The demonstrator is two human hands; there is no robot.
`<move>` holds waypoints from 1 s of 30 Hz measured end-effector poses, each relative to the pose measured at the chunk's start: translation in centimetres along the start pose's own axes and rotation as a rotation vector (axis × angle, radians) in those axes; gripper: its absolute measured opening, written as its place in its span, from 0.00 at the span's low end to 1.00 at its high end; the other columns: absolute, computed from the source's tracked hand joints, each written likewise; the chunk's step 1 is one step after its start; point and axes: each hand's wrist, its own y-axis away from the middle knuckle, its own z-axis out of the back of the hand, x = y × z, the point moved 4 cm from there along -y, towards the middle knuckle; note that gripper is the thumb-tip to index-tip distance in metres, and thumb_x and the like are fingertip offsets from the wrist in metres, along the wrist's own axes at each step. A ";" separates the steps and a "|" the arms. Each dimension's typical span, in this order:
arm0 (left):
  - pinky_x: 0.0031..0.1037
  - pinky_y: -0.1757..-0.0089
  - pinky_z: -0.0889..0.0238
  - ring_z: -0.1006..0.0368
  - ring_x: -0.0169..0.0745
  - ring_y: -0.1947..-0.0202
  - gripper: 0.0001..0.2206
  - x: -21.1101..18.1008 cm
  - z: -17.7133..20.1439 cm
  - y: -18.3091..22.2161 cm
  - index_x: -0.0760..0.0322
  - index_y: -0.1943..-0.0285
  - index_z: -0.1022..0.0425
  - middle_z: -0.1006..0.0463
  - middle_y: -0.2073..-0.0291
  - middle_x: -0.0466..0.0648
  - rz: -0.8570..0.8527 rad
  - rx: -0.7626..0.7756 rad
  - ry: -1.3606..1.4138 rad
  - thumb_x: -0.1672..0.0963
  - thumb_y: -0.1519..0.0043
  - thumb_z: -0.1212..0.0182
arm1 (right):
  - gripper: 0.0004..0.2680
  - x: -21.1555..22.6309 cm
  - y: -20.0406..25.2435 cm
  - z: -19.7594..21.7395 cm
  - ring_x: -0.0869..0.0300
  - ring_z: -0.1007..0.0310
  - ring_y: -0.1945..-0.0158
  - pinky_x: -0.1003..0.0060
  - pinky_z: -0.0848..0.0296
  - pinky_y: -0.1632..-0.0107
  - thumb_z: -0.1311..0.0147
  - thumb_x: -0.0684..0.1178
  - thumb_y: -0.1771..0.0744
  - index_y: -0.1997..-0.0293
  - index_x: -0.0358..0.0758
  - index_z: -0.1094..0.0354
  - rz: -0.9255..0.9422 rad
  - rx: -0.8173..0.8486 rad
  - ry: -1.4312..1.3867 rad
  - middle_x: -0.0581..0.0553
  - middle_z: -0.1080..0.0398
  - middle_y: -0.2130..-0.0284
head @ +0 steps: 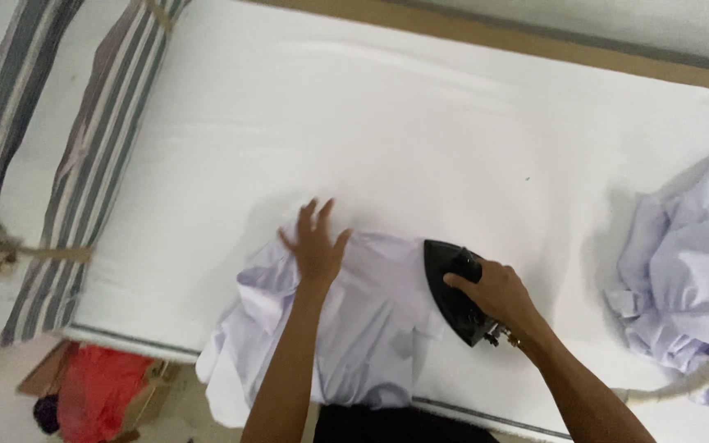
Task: Ironing white shirts on a professional pressing table using a steam iron in a factory setting.
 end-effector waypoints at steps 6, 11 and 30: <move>0.44 0.39 0.58 0.31 0.33 0.41 0.16 10.1 3.7 8.0 0.37 0.39 0.28 0.25 0.44 0.33 0.255 -0.531 0.279 0.51 0.36 0.35 | 0.27 -4.7 -6.7 3.1 0.41 0.18 0.58 0.50 0.20 0.56 0.39 0.76 0.39 0.62 0.33 0.22 0.024 -0.127 -0.140 0.33 0.20 0.68; 0.70 0.41 0.62 0.35 0.60 0.36 0.24 14.7 8.3 16.2 0.61 0.30 0.31 0.27 0.36 0.54 0.462 -0.467 0.084 0.55 0.36 0.58 | 0.27 -3.8 -9.5 7.5 0.42 0.24 0.57 0.52 0.31 0.55 0.46 0.74 0.38 0.59 0.34 0.24 -0.023 -0.088 0.048 0.33 0.22 0.63; 0.40 0.58 0.41 0.28 0.48 0.70 0.09 2.1 12.5 24.2 0.54 0.54 0.22 0.25 0.53 0.48 -0.300 -0.071 0.364 0.59 0.39 0.45 | 0.16 11.1 6.6 -13.6 0.63 0.37 0.77 0.66 0.37 0.67 0.45 0.61 0.32 0.78 0.44 0.35 0.470 0.141 -0.481 0.52 0.35 0.81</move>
